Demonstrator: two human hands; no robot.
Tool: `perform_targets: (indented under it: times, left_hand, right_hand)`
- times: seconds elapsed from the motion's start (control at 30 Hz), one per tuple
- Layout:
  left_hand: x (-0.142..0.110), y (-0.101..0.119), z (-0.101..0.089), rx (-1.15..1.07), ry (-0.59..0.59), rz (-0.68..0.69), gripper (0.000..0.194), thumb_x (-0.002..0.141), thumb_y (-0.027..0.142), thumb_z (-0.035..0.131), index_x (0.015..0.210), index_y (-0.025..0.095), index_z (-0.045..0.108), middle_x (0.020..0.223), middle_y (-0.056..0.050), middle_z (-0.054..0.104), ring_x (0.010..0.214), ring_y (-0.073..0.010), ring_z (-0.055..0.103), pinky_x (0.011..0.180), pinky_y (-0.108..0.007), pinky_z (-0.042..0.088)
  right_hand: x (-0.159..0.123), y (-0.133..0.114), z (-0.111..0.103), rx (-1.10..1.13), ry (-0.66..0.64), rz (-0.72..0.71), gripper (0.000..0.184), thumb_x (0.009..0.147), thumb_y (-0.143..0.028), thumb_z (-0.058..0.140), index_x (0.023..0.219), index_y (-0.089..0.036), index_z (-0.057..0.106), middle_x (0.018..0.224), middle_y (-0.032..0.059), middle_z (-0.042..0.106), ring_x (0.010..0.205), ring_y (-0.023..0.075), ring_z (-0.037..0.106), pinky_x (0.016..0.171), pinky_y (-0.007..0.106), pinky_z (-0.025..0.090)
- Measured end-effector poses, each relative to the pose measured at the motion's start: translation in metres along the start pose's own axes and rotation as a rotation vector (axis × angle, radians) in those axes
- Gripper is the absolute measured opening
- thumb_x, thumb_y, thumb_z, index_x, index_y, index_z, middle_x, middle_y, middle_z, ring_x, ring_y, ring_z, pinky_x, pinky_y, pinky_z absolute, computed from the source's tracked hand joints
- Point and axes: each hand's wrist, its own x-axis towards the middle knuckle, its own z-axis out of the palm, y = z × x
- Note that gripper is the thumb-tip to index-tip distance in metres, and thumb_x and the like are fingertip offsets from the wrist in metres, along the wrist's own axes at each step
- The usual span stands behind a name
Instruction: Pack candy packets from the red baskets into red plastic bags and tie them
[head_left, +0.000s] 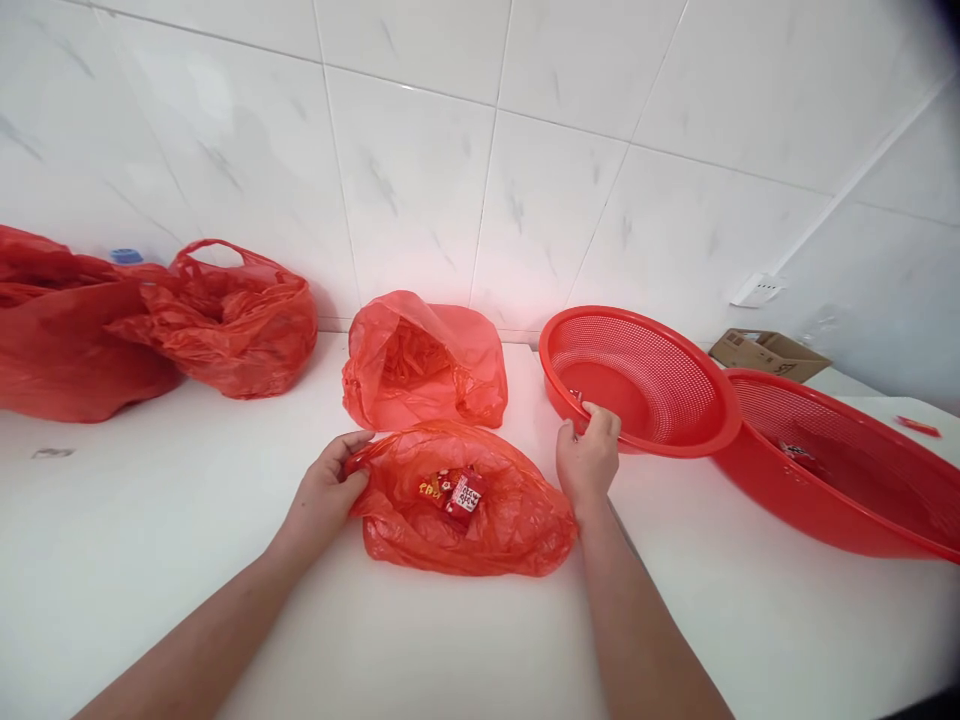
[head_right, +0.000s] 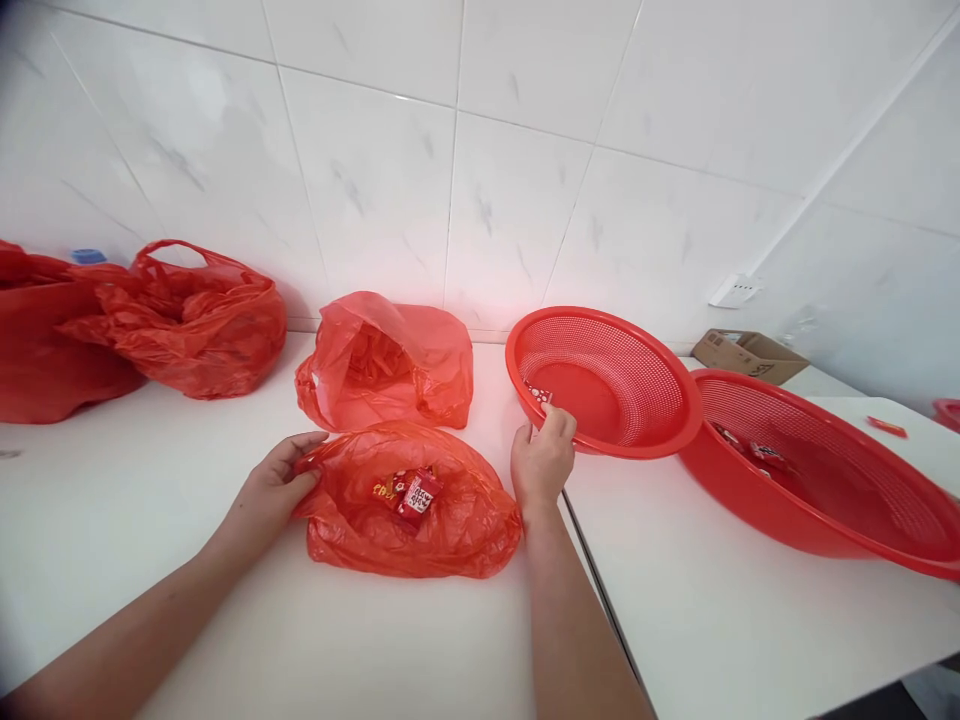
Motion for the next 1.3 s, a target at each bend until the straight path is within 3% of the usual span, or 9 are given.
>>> perform_targets:
  times: [0.27,0.67,0.9,1.13,1.3]
  left_hand:
    - [0.001,-0.002,0.000,-0.036,-0.027,0.001,0.051,0.071,0.027,0.059,0.121,0.021,0.050,0.112,-0.008,0.065,0.083,-0.0198,0.066,0.069,-0.032,0.054]
    - [0.001,-0.005,-0.002,-0.007,-0.021,0.011,0.047,0.071,0.026,0.058,0.118,0.023,0.051,0.117,-0.006,0.061,0.083,-0.0178,0.063,0.068,-0.030,0.051]
    - [0.002,-0.006,-0.002,-0.011,-0.014,0.021,0.048,0.071,0.027,0.058,0.118,0.021,0.051,0.115,-0.007,0.061,0.085,-0.0181,0.062,0.070,-0.030,0.051]
    - [0.003,-0.008,-0.002,-0.014,-0.012,0.012,0.051,0.069,0.027,0.059,0.119,0.021,0.052,0.113,-0.007,0.063,0.082,-0.0182,0.063,0.067,-0.030,0.051]
    - [0.003,-0.009,-0.003,-0.027,-0.030,0.011,0.048,0.071,0.027,0.058,0.119,0.023,0.052,0.114,-0.006,0.063,0.081,-0.0175,0.064,0.068,-0.030,0.051]
  right_hand:
    - [0.003,-0.004,-0.007,0.061,-0.077,-0.048,0.046,0.081,-0.021,0.045,0.126,-0.018,0.049,0.134,0.0146,0.043,0.116,0.0253,0.049,0.088,0.041,0.045]
    - [0.003,-0.013,-0.013,0.182,-0.040,-0.109,0.029,0.079,-0.018,0.047,0.107,-0.017,0.051,0.119,0.0146,0.047,0.117,0.0247,0.045,0.094,0.043,0.041]
    - [0.004,-0.021,-0.023,0.188,0.059,-0.079,0.021,0.079,-0.020,0.049,0.100,-0.018,0.053,0.110,0.0130,0.053,0.107,0.0248,0.052,0.089,0.042,0.044]
    - [-0.002,-0.031,-0.030,0.220,-0.023,0.128,0.020,0.083,-0.027,0.046,0.098,-0.020,0.056,0.095,0.0075,0.064,0.078,0.0203,0.060,0.073,0.034,0.046]
    - [-0.003,-0.039,-0.034,0.248,-0.096,0.148,0.016,0.082,-0.028,0.048,0.094,-0.021,0.056,0.093,0.0054,0.066,0.077,0.0196,0.061,0.071,0.032,0.044]
